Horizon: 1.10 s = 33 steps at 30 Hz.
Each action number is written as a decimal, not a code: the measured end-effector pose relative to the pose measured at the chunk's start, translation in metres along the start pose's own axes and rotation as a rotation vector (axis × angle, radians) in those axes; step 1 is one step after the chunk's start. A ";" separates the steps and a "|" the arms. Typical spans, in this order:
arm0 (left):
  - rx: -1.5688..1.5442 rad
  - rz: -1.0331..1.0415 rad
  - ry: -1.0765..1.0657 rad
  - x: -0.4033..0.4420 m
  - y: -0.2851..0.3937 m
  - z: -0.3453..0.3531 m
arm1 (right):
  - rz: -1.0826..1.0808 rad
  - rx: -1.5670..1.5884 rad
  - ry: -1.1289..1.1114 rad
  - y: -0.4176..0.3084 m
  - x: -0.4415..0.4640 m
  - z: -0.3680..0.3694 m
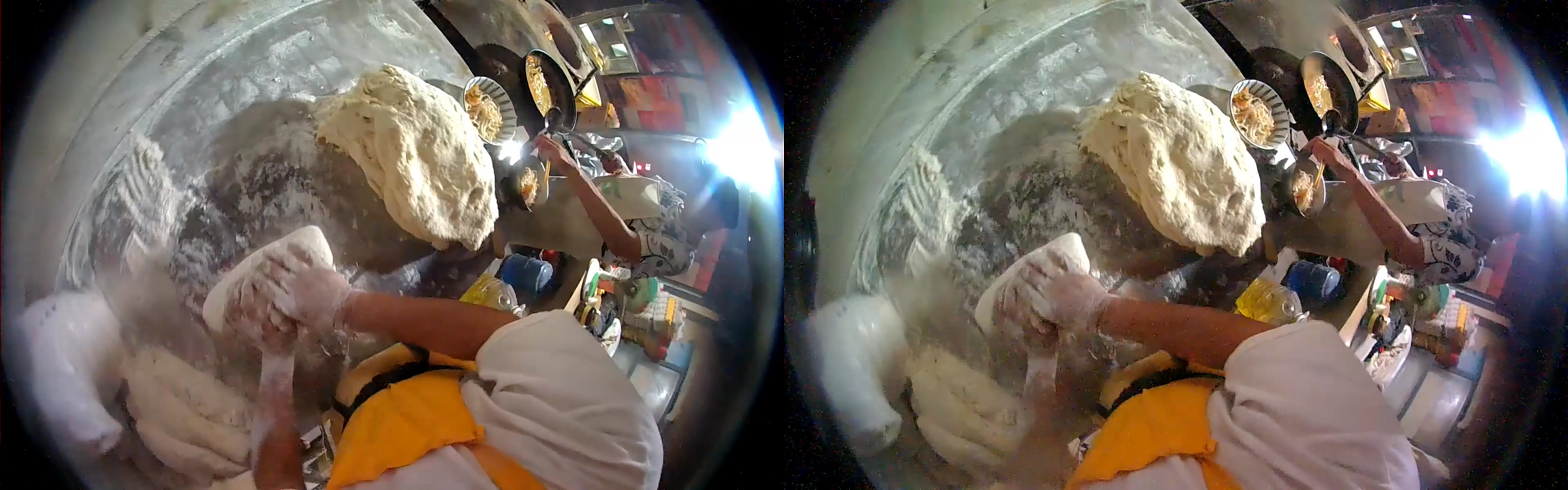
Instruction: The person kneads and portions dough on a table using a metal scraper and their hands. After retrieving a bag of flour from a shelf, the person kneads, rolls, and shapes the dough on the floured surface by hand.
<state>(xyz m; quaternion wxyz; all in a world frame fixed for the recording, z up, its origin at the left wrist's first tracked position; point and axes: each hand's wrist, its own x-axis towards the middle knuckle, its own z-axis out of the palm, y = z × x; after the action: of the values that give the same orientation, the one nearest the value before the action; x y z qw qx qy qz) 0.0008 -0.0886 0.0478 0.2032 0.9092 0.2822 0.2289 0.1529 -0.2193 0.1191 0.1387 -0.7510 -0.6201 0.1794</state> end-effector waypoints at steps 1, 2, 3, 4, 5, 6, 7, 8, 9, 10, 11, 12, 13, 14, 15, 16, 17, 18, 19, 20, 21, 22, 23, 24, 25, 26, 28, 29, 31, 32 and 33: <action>-0.007 0.002 0.004 0.006 -0.003 0.007 | -0.028 0.000 0.127 0.007 0.007 0.018; -0.010 -0.003 0.003 0.017 -0.005 0.012 | -0.059 0.003 0.250 0.013 0.019 0.026; -0.010 0.001 0.005 0.030 -0.011 0.020 | -0.065 0.024 0.289 0.026 0.038 0.035; -0.010 0.002 0.006 0.044 -0.018 0.028 | -0.065 0.026 0.274 0.036 0.060 0.026; -0.016 0.007 0.004 0.057 -0.025 0.035 | 0.011 0.111 0.159 0.041 0.084 0.010; -0.022 0.014 0.002 0.071 -0.033 0.043 | 0.084 0.196 0.046 0.048 0.106 -0.003; -0.022 0.016 -0.001 0.085 -0.038 0.051 | 0.107 0.136 0.004 0.056 0.128 -0.009; -0.023 0.025 -0.007 0.098 -0.043 0.055 | 0.132 0.120 0.121 0.070 0.142 0.026; -0.014 0.030 -0.013 0.110 -0.047 0.058 | 0.157 0.106 0.239 0.083 0.157 0.059; -0.008 0.035 -0.015 0.121 -0.050 0.060 | 0.130 -0.013 0.413 0.095 0.171 0.069; -0.003 0.033 -0.020 0.131 -0.051 0.061 | 0.180 -0.012 -0.015 0.104 0.196 0.044; 0.004 0.026 -0.036 0.137 -0.053 0.060 | 0.237 -0.006 -0.448 0.108 0.213 0.017; 0.011 0.023 -0.060 0.142 -0.053 0.057 | 0.248 0.032 -0.353 0.113 0.215 0.014; 0.021 0.013 -0.085 0.144 -0.053 0.053 | 0.251 0.068 -0.260 0.108 0.210 0.011; 0.038 0.010 -0.104 0.146 -0.052 0.048 | 0.200 0.053 -0.038 0.091 0.196 -0.005; 0.051 0.003 -0.113 0.143 -0.050 0.040 | 0.175 0.053 -0.031 0.077 0.175 -0.017; 0.063 0.001 -0.118 0.135 -0.050 0.034 | 0.071 -0.024 0.137 0.062 0.146 -0.023; 0.062 0.002 -0.119 0.117 -0.048 0.027 | -0.021 -0.091 0.299 0.046 0.115 -0.028; 0.068 0.010 -0.113 0.105 -0.042 0.021 | -0.045 0.004 0.280 0.036 0.084 -0.036; 0.058 0.015 -0.089 0.084 -0.036 0.017 | -0.073 0.096 0.257 0.027 0.059 -0.046; 0.042 0.016 -0.071 0.062 -0.030 0.013 | -0.004 0.035 0.158 0.013 0.042 -0.049; 0.032 0.011 -0.058 0.041 -0.023 0.012 | 0.019 0.007 0.087 0.004 0.031 -0.042; 0.027 0.002 -0.051 0.027 -0.015 0.011 | 0.040 -0.022 0.016 -0.006 0.020 -0.034; 0.019 -0.011 -0.038 0.016 -0.008 0.012 | 0.016 -0.031 -0.019 -0.006 0.015 -0.018; 0.023 -0.022 -0.032 0.014 -0.005 0.016 | -0.023 -0.035 0.050 -0.003 0.012 -0.002; 0.018 -0.032 -0.020 0.017 -0.005 0.020 | -0.063 -0.045 0.119 0.007 0.015 0.015; 0.021 -0.033 -0.008 0.038 -0.022 0.036 | -0.018 -0.025 0.015 0.027 0.044 0.029; 0.018 -0.030 -0.003 0.052 -0.033 0.045 | -0.019 0.012 0.070 0.035 0.064 0.023; 0.041 -0.009 0.000 0.089 -0.055 0.063 | 0.032 0.018 0.163 0.056 0.112 0.016; 0.066 -0.004 -0.013 0.109 -0.065 0.071 | 0.093 0.029 0.058 0.059 0.137 -0.003; 0.090 0.005 -0.019 0.127 -0.072 0.077 | 0.087 0.027 0.056 0.065 0.155 -0.009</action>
<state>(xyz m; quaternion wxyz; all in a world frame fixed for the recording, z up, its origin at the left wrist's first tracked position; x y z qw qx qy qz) 0.1048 0.0247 -0.0125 0.1643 0.9204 0.2877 0.2078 0.2402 -0.0794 0.0846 0.1582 -0.7801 -0.5803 0.1723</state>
